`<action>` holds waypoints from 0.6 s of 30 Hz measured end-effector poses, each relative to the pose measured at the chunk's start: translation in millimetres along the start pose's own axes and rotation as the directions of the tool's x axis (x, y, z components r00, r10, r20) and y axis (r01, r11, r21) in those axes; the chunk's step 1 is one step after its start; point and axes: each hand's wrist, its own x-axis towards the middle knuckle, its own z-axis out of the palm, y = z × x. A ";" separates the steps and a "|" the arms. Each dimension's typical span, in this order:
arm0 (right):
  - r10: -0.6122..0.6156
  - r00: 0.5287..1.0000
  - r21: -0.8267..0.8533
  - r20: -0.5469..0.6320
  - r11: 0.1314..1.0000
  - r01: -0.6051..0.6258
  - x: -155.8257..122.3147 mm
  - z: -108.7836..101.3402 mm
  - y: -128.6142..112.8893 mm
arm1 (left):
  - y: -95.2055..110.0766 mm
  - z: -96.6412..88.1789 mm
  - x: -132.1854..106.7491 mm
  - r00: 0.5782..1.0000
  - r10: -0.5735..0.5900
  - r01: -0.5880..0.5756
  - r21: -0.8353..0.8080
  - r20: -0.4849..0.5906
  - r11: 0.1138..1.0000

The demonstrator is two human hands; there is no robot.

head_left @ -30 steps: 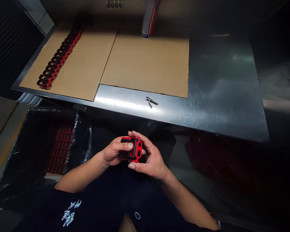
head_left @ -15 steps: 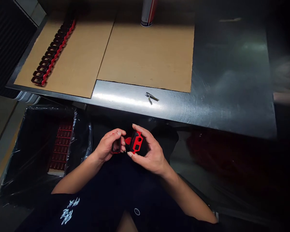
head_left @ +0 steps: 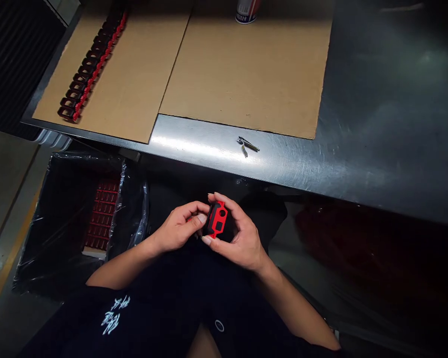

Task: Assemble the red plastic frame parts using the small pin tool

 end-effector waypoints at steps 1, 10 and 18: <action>0.001 1.000 0.000 0.000 1.000 -0.001 -0.3 0.3 -0.2 | 0.1 -0.5 -1.7 1.000 0.022 -0.022 0.024 0.012 0.999; -0.089 0.996 -0.026 0.019 0.996 0.089 -1.7 3.2 2.4 | -7.8 -6.7 -9.1 0.990 0.119 -0.129 0.135 0.080 0.982; -0.141 0.990 -0.038 0.024 0.989 0.142 -0.4 6.2 0.6 | -8.7 -10.4 -11.5 0.979 0.139 -0.156 0.105 0.149 0.982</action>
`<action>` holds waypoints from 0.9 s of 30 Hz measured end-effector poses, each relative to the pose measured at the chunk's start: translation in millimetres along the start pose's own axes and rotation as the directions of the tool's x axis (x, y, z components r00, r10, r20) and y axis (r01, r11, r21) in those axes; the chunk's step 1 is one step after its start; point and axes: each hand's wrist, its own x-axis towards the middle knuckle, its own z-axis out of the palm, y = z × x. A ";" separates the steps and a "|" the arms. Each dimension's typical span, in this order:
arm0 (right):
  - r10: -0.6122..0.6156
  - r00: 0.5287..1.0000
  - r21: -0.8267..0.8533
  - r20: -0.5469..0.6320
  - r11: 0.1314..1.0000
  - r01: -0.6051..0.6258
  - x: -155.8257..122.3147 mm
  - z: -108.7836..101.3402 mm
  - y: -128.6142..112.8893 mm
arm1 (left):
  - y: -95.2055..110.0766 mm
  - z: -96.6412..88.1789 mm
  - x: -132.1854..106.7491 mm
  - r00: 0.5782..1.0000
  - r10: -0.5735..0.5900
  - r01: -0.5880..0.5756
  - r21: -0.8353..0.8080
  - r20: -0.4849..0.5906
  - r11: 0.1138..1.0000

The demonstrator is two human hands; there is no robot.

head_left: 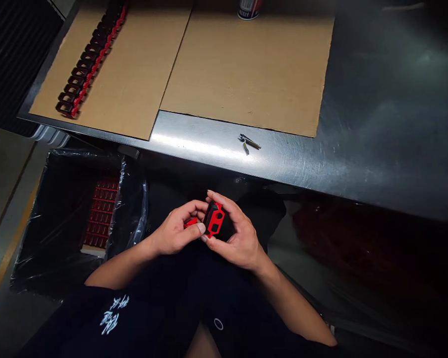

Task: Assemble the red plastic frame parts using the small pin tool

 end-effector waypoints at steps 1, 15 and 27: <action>0.000 1.000 -0.007 -0.001 1.000 0.000 0.1 0.4 -0.3 | 0.5 -0.3 -0.5 1.000 -0.005 0.005 0.023 -0.002 1.000; -0.001 1.000 -0.037 0.010 0.999 0.001 -0.6 5.7 1.4 | 3.5 -1.7 -2.6 0.998 -0.052 0.055 0.117 -0.031 0.992; -0.001 0.999 -0.065 0.042 0.998 0.003 -0.7 7.5 5.2 | 3.0 -1.3 -3.1 0.993 -0.081 0.096 0.184 -0.090 0.978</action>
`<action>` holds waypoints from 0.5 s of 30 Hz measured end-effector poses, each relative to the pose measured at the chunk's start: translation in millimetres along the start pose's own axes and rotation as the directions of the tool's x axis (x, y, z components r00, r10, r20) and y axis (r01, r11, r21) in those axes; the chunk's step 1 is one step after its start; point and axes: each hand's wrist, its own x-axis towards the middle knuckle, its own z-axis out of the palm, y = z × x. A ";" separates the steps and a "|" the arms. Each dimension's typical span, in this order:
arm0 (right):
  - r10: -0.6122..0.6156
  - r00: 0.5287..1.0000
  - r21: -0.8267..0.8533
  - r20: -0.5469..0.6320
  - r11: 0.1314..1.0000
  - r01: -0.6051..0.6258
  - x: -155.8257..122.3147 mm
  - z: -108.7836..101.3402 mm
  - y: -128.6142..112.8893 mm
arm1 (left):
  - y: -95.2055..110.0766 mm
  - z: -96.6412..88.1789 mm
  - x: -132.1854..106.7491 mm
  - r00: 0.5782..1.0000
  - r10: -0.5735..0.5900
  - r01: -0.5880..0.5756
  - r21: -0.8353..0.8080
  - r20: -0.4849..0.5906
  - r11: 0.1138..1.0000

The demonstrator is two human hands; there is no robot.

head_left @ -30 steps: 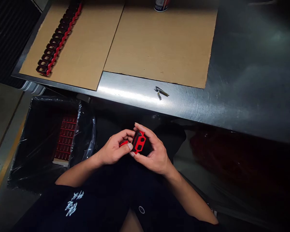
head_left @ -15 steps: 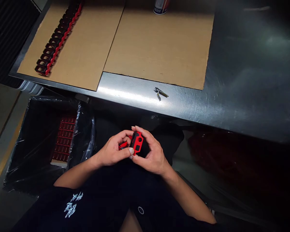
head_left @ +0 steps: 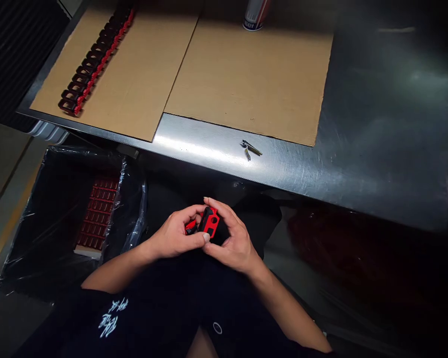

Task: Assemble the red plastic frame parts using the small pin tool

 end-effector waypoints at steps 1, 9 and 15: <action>-0.006 1.000 -0.001 0.011 1.000 0.006 0.3 -1.7 -0.3 | 1.1 0.1 -0.1 1.000 0.006 -0.006 0.008 -0.007 1.000; 0.107 0.993 0.229 0.058 0.966 -0.118 0.1 -26.7 -2.9 | 5.6 1.9 -2.2 0.998 0.042 -0.036 0.118 -0.046 0.992; 0.285 0.953 0.515 0.104 0.804 -0.297 1.3 -19.6 -5.7 | 0.2 2.4 -1.3 0.993 0.110 -0.099 0.209 -0.043 0.973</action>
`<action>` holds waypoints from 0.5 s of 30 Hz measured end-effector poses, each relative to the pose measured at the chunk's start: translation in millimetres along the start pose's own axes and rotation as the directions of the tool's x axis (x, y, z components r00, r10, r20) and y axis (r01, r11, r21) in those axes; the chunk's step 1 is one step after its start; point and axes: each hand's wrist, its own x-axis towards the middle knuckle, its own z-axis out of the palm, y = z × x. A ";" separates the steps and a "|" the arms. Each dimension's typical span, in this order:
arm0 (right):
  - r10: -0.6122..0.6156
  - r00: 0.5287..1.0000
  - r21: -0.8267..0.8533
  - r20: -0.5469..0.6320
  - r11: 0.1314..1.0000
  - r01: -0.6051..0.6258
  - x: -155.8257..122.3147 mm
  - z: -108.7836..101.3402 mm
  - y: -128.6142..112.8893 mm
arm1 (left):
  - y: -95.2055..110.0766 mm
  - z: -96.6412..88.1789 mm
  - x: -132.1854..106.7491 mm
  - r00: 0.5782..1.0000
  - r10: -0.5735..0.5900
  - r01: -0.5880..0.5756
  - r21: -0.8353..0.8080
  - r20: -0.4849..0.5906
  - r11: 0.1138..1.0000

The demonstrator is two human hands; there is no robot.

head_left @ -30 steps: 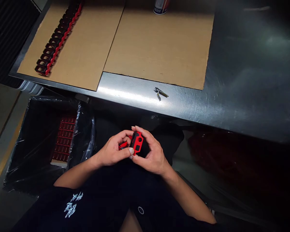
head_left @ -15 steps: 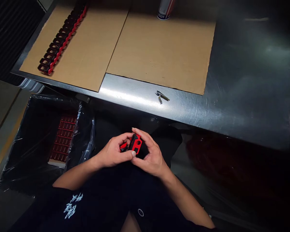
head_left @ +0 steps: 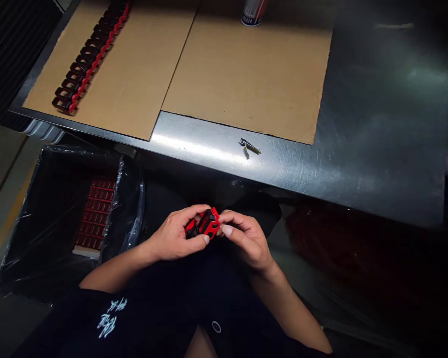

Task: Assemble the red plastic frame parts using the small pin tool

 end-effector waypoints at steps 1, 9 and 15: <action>0.014 1.000 0.035 0.004 0.999 -0.014 0.4 2.5 0.1 | -0.7 -0.1 0.0 1.000 0.015 -0.015 0.006 -0.001 1.000; 0.076 0.996 0.096 -0.036 0.993 -0.072 2.3 10.5 1.0 | -2.0 -1.7 -2.4 0.999 0.012 -0.013 0.023 0.048 1.000; 0.050 0.999 0.056 0.014 0.997 -0.050 0.7 6.3 1.9 | -4.8 -2.9 -2.2 0.982 0.188 -0.187 0.144 0.007 0.972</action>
